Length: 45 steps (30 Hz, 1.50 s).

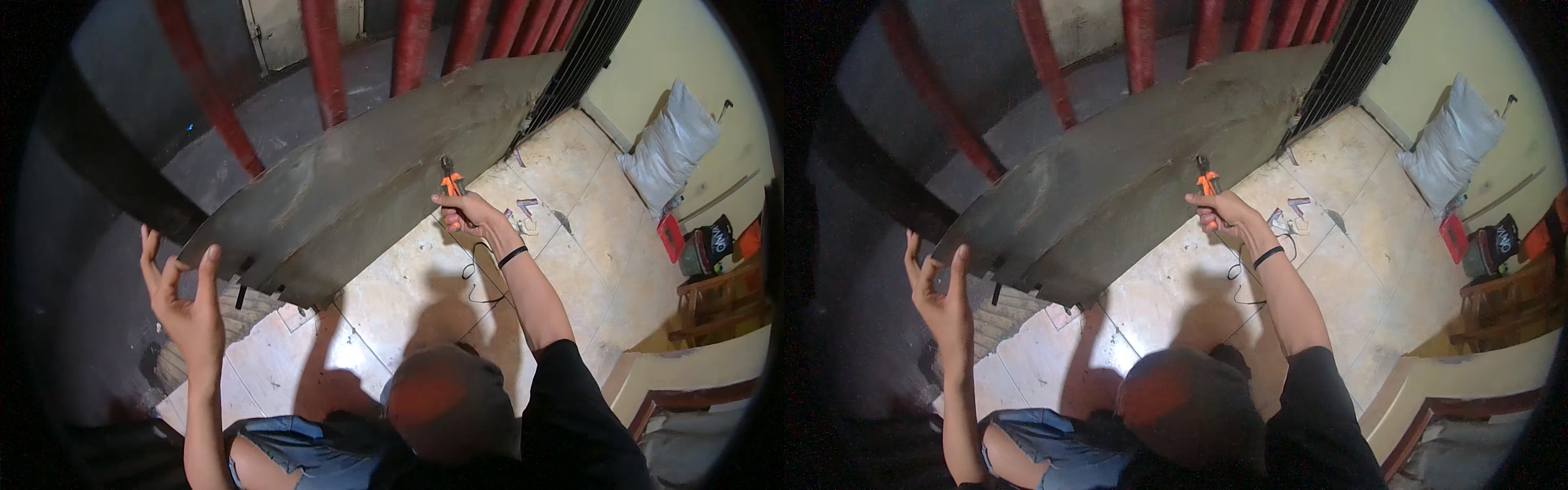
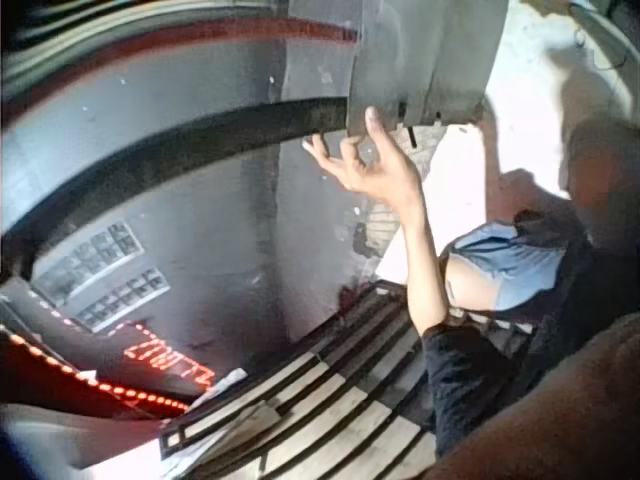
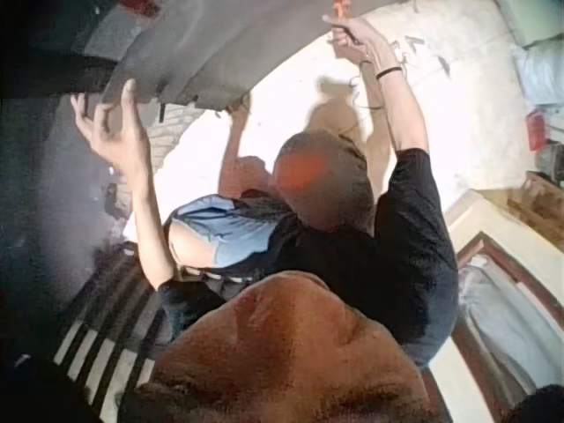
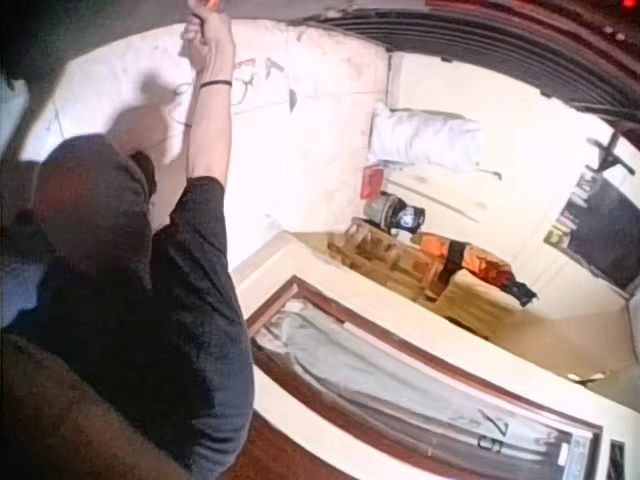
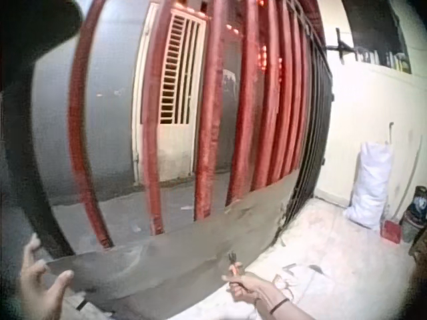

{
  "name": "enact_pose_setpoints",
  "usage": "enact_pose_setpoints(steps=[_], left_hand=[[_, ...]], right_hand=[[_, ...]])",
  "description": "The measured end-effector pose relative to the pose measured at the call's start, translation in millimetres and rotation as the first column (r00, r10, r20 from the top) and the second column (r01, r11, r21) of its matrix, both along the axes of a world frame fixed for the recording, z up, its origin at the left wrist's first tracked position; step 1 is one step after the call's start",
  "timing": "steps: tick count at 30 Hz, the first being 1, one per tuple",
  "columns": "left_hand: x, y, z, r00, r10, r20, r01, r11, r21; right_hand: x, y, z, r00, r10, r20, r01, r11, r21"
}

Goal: The person uses pliers to pull and twist wire fasteners by hand, securing a metal sheet to the frame of a gate.

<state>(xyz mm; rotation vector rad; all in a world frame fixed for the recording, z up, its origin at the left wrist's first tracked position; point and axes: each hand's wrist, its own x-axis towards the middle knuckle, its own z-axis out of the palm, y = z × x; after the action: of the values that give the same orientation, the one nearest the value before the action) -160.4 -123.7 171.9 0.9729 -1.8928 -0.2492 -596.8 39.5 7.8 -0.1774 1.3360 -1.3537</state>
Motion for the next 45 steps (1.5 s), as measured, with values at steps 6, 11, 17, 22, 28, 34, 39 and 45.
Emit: enact_pose_setpoints(steps=[6,11,17,22,28,34,39,45], left_hand=[[6,-2,-5,0.991,0.136,-0.002,-0.135,0.984,0.117],[13,-1,1,0.997,0.076,-0.002,-0.074,0.981,0.178],[11,-2,-2,0.990,0.114,-0.080,-0.093,0.968,0.235],[30,-8,0,0.990,0.118,-0.073,-0.091,0.948,0.304],[25,0,1,0.993,0.091,-0.074,-0.065,0.950,0.306],[26,-4,-1,0.993,0.052,-0.103,-0.021,0.958,0.285],[28,-5,-2,0.997,0.023,-0.077,-0.003,0.969,0.248],[39,-15,-8,0.993,0.050,-0.110,-0.023,0.972,0.235]], right_hand=[[-38,11,-16,0.967,0.255,-0.027,-0.256,0.958,-0.129],[-74,2,-32,0.909,0.416,0.023,-0.403,0.892,-0.206],[-98,3,-42,0.820,0.565,-0.086,-0.568,0.788,-0.238],[-56,23,-27,0.946,0.293,-0.136,-0.318,0.921,-0.225],[-4,7,-38,0.948,0.000,-0.318,-0.058,0.983,-0.173],[13,18,-49,0.961,0.045,-0.272,-0.078,0.991,-0.113],[36,2,-70,0.252,-0.224,-0.941,0.185,0.966,-0.180],[35,-27,-78,-0.011,-0.158,-0.987,0.357,0.922,-0.151]])
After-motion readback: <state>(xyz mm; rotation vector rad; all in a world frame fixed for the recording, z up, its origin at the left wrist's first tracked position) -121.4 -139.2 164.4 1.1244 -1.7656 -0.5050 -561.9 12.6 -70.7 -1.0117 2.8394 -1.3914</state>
